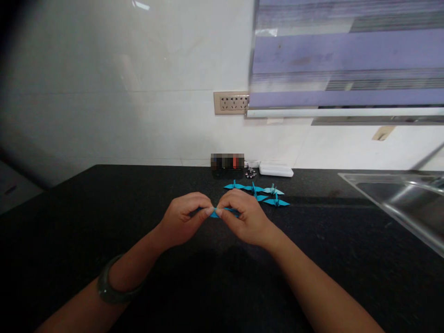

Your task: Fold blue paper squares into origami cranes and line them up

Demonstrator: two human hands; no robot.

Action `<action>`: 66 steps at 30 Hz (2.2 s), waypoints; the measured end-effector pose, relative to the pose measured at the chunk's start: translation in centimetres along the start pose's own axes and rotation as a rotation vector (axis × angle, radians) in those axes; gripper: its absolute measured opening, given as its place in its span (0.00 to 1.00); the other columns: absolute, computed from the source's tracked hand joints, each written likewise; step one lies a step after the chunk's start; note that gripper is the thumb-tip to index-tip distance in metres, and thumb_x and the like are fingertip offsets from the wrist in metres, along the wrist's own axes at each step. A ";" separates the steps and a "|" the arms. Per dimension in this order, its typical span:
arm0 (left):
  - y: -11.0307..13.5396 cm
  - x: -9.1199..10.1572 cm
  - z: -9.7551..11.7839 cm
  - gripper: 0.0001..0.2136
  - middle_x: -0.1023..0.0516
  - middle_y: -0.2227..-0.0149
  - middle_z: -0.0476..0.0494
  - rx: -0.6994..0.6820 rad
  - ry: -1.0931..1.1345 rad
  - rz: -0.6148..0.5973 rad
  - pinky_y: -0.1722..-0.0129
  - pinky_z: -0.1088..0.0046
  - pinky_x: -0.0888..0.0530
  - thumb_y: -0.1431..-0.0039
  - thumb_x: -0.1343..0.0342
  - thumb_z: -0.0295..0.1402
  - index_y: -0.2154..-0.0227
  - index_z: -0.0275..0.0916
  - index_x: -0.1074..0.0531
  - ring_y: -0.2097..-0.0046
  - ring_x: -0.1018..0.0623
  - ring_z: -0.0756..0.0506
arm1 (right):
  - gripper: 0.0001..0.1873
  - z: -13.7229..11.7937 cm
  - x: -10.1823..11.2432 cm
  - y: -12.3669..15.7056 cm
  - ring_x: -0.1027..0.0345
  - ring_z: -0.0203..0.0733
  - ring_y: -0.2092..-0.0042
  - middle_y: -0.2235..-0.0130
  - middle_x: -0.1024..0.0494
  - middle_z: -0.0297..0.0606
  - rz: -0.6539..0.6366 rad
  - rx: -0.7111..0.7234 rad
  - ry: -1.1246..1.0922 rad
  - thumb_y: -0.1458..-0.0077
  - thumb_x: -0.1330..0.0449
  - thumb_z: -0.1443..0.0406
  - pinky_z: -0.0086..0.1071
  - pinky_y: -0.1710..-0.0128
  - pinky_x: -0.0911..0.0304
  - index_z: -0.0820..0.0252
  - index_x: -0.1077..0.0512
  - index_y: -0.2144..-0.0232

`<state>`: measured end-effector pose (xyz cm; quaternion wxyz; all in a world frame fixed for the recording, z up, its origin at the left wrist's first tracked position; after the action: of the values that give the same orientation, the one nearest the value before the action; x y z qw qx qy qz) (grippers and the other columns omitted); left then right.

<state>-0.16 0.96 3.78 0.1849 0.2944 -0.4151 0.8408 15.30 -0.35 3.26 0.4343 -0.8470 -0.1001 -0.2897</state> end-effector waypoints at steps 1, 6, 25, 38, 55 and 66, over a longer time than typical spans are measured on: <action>0.0 0.0 0.0 0.09 0.26 0.72 0.43 0.006 -0.004 -0.004 0.66 0.74 0.32 0.44 0.52 0.31 0.74 0.36 0.29 0.68 0.27 0.49 | 0.04 0.0 0.0 0.0 0.34 0.36 0.68 0.71 0.27 0.36 -0.007 0.000 0.005 0.48 0.46 0.66 0.32 0.67 0.38 0.59 0.31 0.71; 0.1 -0.2 0.0 0.09 0.25 0.71 0.43 0.029 -0.029 -0.032 0.65 0.74 0.33 0.44 0.53 0.30 0.73 0.36 0.30 0.67 0.27 0.49 | 0.05 0.1 -0.1 0.1 0.35 0.38 0.65 0.69 0.27 0.38 -0.095 0.051 0.088 0.48 0.46 0.68 0.33 0.65 0.39 0.60 0.31 0.68; 3.1 -3.2 -2.0 0.10 0.23 0.73 0.44 -0.020 -0.330 0.035 0.67 0.75 0.32 0.44 0.53 0.31 0.71 0.39 0.26 0.69 0.26 0.50 | 0.07 2.2 -2.8 3.9 0.34 0.39 0.64 0.66 0.24 0.40 -0.023 0.104 0.368 0.48 0.46 0.71 0.34 0.65 0.38 0.61 0.28 0.66; 5.1 -1.5 -1.3 0.06 0.22 0.70 0.47 -0.353 -0.529 0.263 0.68 0.75 0.30 0.48 0.47 0.26 0.67 0.38 0.28 0.67 0.25 0.51 | 0.06 1.2 -2.0 5.0 0.34 0.40 0.64 0.65 0.24 0.41 0.138 0.213 0.508 0.52 0.40 0.69 0.34 0.64 0.36 0.61 0.29 0.68; 4.8 -2.6 -1.1 0.06 0.22 0.67 0.46 -0.363 -0.377 0.204 0.65 0.75 0.28 0.48 0.46 0.25 0.67 0.38 0.28 0.64 0.25 0.50 | 0.11 0.3 -3.2 4.9 0.34 0.42 0.61 0.63 0.23 0.42 0.103 0.253 0.494 0.49 0.45 0.72 0.36 0.64 0.34 0.61 0.28 0.62; 4.8 -2.8 -1.5 0.07 0.23 0.68 0.46 -0.280 -0.339 0.158 0.67 0.75 0.28 0.48 0.49 0.23 0.68 0.37 0.29 0.65 0.25 0.50 | 0.13 0.4 -3.8 4.8 0.35 0.41 0.62 0.62 0.24 0.42 0.020 0.234 0.469 0.49 0.48 0.73 0.36 0.63 0.35 0.62 0.29 0.61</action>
<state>-1.21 -0.79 -1.61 0.0850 0.3694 -0.5744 0.7255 14.42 -2.65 -2.37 0.5437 -0.7016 -0.0212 -0.4602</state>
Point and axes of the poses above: each hand's wrist, its own y-axis away from the middle knuckle, its own x-axis out of the back of the hand, z = x × y, the point moved 3 cm from there along -y, towards the middle knuckle
